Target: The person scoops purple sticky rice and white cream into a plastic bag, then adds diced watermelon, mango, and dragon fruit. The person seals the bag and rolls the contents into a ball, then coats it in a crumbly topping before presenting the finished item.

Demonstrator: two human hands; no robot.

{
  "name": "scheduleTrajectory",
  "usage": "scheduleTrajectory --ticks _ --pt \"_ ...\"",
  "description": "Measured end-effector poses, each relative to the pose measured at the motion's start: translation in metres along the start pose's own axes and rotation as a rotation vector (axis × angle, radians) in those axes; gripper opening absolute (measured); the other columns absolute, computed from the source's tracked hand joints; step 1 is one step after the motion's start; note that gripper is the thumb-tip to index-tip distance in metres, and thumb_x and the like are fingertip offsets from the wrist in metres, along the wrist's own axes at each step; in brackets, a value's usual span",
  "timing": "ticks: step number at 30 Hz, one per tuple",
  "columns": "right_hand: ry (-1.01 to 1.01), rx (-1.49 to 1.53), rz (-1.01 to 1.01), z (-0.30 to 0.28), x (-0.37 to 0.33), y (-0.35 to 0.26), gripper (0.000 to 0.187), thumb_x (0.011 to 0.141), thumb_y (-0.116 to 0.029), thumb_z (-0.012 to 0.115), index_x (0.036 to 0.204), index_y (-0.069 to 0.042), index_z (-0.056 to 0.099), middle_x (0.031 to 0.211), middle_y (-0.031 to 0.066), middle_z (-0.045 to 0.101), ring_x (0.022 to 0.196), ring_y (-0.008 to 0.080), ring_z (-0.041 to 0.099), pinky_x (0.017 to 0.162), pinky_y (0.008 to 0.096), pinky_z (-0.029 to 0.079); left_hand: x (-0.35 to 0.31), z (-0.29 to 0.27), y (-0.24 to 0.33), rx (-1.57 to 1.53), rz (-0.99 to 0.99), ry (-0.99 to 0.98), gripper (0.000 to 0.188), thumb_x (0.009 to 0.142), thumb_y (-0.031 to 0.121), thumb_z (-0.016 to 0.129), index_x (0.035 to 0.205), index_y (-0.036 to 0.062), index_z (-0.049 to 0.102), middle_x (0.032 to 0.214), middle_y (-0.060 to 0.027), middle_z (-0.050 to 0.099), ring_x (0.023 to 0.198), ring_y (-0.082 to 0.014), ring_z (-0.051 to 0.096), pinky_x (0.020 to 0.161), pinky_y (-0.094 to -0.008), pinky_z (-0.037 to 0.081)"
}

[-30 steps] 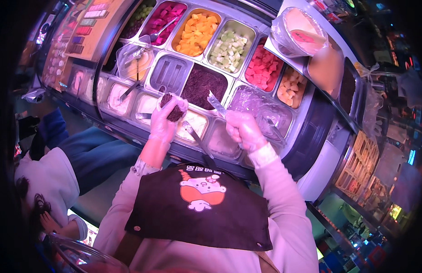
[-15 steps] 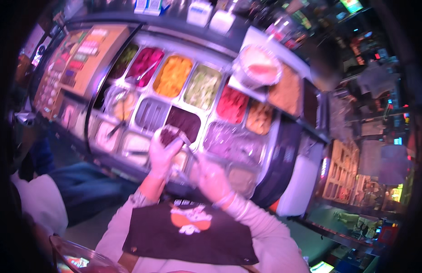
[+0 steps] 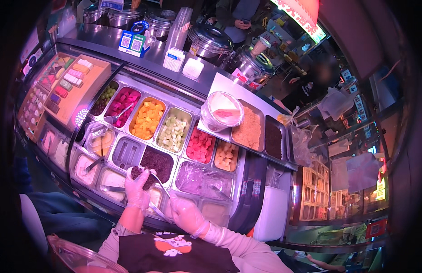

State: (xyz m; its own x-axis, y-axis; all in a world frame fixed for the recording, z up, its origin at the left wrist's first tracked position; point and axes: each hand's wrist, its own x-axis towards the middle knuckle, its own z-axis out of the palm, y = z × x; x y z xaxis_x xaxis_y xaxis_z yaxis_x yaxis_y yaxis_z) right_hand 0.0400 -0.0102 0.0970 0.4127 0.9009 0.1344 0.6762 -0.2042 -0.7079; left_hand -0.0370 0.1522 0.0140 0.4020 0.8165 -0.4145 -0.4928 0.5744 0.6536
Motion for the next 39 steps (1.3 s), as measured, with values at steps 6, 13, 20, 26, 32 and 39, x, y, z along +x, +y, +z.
scheduleTrajectory --ticks 6,13,20,26,32,39 --pt "0.098 -0.067 0.029 -0.004 -0.002 0.001 0.028 0.093 -0.005 0.066 0.12 -0.002 0.071 0.072 0.0211 0.061 0.065 0.0397 0.066 0.057 0.0448 0.051 0.015 -0.001 0.015 -0.192 -0.298 0.111 0.023 0.091 0.007 0.077 0.108 0.0124 0.062 0.096 -0.0071 0.071 0.084 -0.0217 0.072 0.075 -0.0423 0.061" --pt "-0.112 0.69 0.61 -0.019 0.003 0.012 0.037 0.103 -0.008 0.063 0.136 0.006 0.061 0.073 0.0008 0.066 0.06 0.0062 0.057 0.051 0.0226 0.043 0.006 -0.017 0.036 -0.457 -0.471 -0.163 0.036 0.108 0.044 0.051 0.119 0.0119 0.064 0.115 -0.009 0.072 0.109 -0.0296 0.07 0.09 -0.0592 0.056" --pt "-0.25 0.868 0.659 -0.013 0.017 0.005 0.022 0.103 -0.007 0.059 0.117 0.008 0.069 0.074 0.0002 0.062 0.061 0.006 0.055 0.058 0.0207 0.043 -0.01 -0.027 0.024 -0.1 -0.229 -0.149 0.024 0.103 0.02 0.063 0.123 0.0081 0.061 0.116 -0.0149 0.071 0.1 -0.0261 0.072 0.078 -0.0434 0.063" --pt "-0.261 -0.071 -0.135 0.006 -0.007 0.02 0.036 0.096 -0.005 0.061 0.131 0.001 0.065 0.077 0.018 0.066 0.065 0.0332 0.067 0.061 0.04 0.054 -0.008 -0.037 0.018 -0.113 -0.315 0.016 0.022 0.094 0.015 0.076 0.11 0.0134 0.061 0.094 -0.0065 0.073 0.085 -0.0218 0.074 0.063 -0.0359 0.061" --pt "-0.092 -0.082 0.068 0.019 0.013 0.052 0.044 0.091 -0.005 0.063 0.136 0.0 0.063 0.083 0.0196 0.069 0.073 0.0329 0.073 0.062 0.0435 0.056 0.01 -0.08 0.013 -0.014 -0.49 0.055 0.018 0.095 0.021 0.076 0.104 0.0102 0.064 0.095 -0.0087 0.072 0.083 -0.0235 0.07 0.09 -0.0513 0.061" --pt "-0.11 -0.203 -0.074 0.044 0.018 0.041 0.041 0.089 -0.005 0.062 0.13 0.002 0.066 0.071 0.0156 0.066 0.062 0.0328 0.068 0.058 0.044 0.053 0.003 -0.079 0.026 -0.217 -0.45 0.041 0.033 0.102 0.042 0.065 0.118 0.012 0.065 0.106 -0.0088 0.072 0.098 -0.0299 0.071 0.094 -0.0593 0.057"
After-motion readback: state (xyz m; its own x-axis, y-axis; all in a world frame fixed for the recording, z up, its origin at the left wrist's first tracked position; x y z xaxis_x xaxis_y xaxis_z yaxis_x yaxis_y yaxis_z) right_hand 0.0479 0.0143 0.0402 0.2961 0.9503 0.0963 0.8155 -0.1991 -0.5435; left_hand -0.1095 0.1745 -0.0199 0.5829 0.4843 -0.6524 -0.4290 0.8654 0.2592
